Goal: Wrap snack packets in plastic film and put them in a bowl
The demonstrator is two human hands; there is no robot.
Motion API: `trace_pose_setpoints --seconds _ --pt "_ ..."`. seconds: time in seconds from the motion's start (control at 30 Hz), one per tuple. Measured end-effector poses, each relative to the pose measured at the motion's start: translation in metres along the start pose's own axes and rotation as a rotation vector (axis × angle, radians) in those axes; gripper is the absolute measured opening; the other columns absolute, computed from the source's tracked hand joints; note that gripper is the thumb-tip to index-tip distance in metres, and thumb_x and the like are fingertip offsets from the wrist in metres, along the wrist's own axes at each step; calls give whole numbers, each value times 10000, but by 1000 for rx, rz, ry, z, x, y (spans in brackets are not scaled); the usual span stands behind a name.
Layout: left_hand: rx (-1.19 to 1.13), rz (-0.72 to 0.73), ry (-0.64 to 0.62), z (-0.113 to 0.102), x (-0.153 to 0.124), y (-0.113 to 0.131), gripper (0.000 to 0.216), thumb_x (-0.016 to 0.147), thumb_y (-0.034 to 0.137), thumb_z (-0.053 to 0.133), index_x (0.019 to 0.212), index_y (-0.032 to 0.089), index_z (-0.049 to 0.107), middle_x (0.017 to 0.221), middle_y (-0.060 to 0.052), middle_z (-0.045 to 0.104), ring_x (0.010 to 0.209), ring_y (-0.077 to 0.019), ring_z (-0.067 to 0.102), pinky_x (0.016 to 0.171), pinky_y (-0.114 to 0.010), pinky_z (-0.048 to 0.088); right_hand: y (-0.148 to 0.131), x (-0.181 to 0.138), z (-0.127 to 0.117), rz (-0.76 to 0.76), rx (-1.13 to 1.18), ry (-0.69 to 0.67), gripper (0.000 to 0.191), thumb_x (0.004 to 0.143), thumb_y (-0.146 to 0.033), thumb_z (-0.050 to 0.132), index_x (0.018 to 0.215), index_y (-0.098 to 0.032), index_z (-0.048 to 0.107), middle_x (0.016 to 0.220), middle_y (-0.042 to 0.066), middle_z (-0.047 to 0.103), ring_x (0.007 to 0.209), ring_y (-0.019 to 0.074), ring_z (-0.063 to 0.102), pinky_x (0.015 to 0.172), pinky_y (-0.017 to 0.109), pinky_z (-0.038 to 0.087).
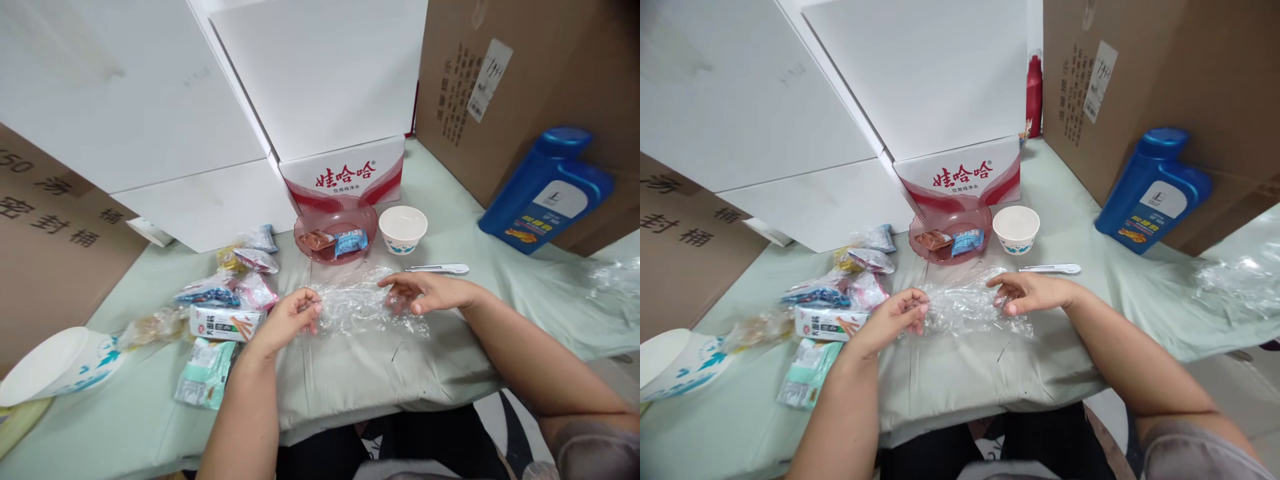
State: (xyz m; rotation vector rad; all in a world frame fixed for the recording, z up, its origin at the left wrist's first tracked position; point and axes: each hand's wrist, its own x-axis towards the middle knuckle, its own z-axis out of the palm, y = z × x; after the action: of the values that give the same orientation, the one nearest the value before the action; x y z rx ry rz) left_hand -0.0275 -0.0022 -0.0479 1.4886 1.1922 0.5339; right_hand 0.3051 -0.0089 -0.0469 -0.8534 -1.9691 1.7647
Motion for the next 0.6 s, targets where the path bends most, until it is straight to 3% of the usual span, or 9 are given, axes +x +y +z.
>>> trace_pose_setpoints --seconds 0.2,0.3,0.47,0.6 --pt "143 32 288 -7 6 -7 330 747 398 621 982 179 541 624 42 590 507 -134 579 474 -224 383 8 9 7 -2 -457 282 871 703 -402 770 1439 -192 353 1170 114 634 944 202 619 800 323 497" --pt "318 4 438 -9 9 -11 287 730 316 590 989 195 560 701 43 607 493 -129 584 511 -242 396 12 15 11 27 -575 382 625 803 -263 629 1387 -166 428 1035 89 680 882 192 629 761 307 483" --pt "482 -84 357 -6 12 -16 280 699 243 583 976 208 577 651 50 600 541 -146 604 561 -253 410 13 15 7 187 -608 437 250 888 -222 456 1080 -185 612 760 22 697 663 156 637 649 263 448" --pt "349 -83 347 -5 13 -18 273 686 296 606 940 199 588 705 32 626 517 -142 611 561 -261 424 13 15 4 234 -499 476 207 931 -305 403 906 -207 584 752 4 700 576 138 634 603 255 450"
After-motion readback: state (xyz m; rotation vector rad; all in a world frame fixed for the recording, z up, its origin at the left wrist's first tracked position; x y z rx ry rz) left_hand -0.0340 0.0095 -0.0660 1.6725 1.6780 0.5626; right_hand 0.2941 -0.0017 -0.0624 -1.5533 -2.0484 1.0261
